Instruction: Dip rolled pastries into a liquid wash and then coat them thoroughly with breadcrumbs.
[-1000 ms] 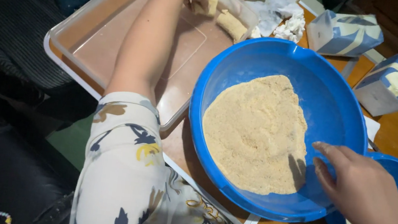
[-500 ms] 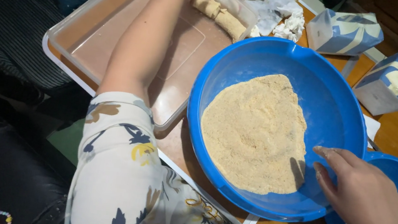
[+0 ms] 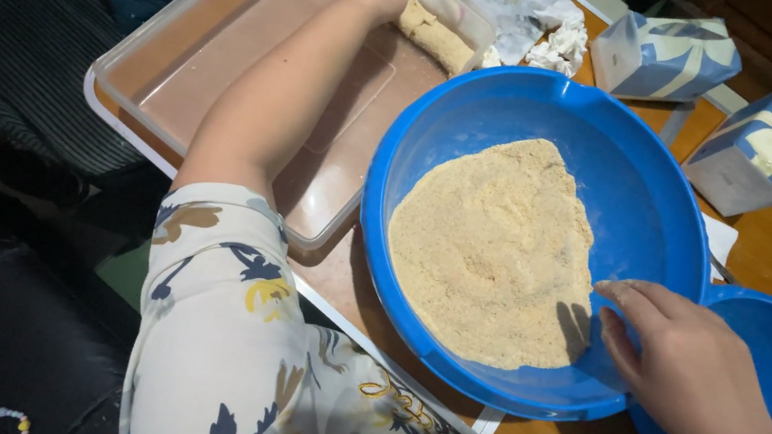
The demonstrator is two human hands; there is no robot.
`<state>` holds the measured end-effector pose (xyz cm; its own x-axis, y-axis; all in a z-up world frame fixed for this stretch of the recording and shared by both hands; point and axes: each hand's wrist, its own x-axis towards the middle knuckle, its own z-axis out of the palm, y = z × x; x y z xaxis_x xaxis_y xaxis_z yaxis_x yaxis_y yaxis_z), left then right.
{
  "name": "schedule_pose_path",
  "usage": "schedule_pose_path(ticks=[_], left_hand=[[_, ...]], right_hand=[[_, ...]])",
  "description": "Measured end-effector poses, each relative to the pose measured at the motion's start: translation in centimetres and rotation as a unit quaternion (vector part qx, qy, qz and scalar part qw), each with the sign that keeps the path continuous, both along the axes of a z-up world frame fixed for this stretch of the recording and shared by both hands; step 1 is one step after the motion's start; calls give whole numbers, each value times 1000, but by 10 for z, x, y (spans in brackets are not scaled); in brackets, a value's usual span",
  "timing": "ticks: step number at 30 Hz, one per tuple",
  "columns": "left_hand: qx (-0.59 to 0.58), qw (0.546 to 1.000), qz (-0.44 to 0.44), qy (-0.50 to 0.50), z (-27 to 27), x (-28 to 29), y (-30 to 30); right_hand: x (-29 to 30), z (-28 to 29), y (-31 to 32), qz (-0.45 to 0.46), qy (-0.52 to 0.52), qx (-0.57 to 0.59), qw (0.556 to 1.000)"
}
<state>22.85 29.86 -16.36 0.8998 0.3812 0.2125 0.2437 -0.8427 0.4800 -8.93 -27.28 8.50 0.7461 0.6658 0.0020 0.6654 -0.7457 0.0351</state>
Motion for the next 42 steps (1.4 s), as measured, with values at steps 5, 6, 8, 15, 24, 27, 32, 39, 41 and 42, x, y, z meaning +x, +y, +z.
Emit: schedule_pose_path(ticks=[5,6,8,15,24,27,32,39,41,42], left_hand=[[7,995,95,-30,47,-55,-35],[-9,993,103,-64,50,-59,-38],[-25,989,111,-98,48,-58,-39],[-26,993,76,-91,41,-46,-22],[45,996,-10,-72,60,-64,-24],[129,985,-47,-105,98,-96,-54],[197,954,-144,-176,187,-184,-141],[219,892,-343,-195,271,-316,-269],[212,884,-384,-161,274,-346,-298],[213,875,-407,-156,275,-359,-310]], right_hand=[[1,0,-3,14,-5,8,1000],[1,0,-2,8,-1,7,1000],[1,-1,-3,2,3,5,1000],[3,-2,-4,11,-2,0,1000],[-4,10,-11,29,-31,27,999],[-8,20,-20,20,-43,44,998],[-3,30,-50,16,-81,49,995],[8,42,-125,-71,-98,115,986],[16,22,-181,-148,-79,115,979],[20,5,-221,-117,-97,166,974]])
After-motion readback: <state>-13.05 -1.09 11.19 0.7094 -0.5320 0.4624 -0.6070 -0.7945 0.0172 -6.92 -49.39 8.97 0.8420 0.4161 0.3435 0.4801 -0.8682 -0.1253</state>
